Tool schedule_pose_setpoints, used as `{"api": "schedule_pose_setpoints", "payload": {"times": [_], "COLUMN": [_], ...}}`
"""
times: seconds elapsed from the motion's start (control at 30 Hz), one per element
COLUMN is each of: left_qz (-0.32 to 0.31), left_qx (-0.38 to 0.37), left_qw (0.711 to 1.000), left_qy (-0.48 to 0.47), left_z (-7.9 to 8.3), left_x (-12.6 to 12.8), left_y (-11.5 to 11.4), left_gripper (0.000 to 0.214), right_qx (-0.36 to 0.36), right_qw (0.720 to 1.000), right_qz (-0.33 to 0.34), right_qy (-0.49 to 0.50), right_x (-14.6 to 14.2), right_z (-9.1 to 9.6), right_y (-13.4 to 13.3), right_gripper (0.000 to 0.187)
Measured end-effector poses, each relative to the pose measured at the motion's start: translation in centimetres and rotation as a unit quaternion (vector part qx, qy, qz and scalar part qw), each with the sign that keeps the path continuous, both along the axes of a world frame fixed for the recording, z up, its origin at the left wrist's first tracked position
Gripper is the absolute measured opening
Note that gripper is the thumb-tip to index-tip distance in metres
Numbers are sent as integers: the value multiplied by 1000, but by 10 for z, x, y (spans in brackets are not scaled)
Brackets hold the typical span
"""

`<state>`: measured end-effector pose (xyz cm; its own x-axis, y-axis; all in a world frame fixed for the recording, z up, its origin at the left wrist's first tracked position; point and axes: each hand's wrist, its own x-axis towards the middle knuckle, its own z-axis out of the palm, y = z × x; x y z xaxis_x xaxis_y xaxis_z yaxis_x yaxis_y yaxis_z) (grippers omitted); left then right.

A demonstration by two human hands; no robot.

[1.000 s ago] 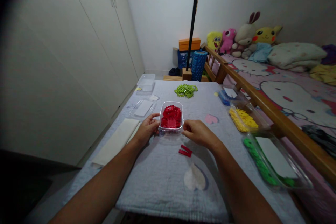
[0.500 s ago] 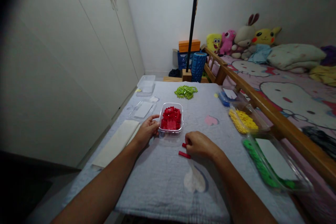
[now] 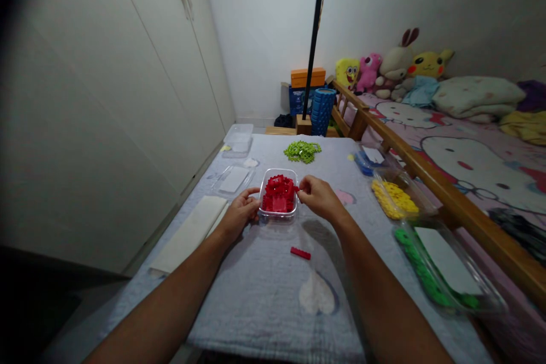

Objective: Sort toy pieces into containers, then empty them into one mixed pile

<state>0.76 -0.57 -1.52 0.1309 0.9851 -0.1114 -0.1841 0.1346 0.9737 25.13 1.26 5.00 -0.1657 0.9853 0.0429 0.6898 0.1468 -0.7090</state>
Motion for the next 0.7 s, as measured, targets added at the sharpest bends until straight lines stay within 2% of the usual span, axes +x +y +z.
{"api": "schedule_pose_setpoints", "payload": {"times": [0.1, 0.2, 0.37, 0.47, 0.57, 0.7], "left_qz": [-3, -1, -6, -5, -7, -8], "left_qx": [-3, -3, -7, -5, 2, 5], "left_qw": [1000, 1000, 1000, 1000, 1000, 1000], "left_qy": [0, -5, -16, -9, -1, 1], "left_z": [-1, -1, 0, 2, 3, 3], "left_x": [-1, -1, 0, 0, 0, 0], "left_y": [0, 0, -1, -1, -2, -2], "left_gripper": [53, 53, 56, 54, 52, 54], "right_qx": [6, 16, 22, -3, -60, -140], "right_qw": [999, 994, 991, 997, 997, 976], "right_qz": [-46, -86, -71, -38, 40, 150], "right_qy": [21, 71, 107, 64, 5, -74], "right_x": [-18, -27, -15, 3, 16, 18], "right_z": [-4, -7, -8, -6, -8, -15], "right_y": [17, 24, 9, -10, -28, -52], "right_gripper": [8, 17, 21, 18, 14, 7]}}
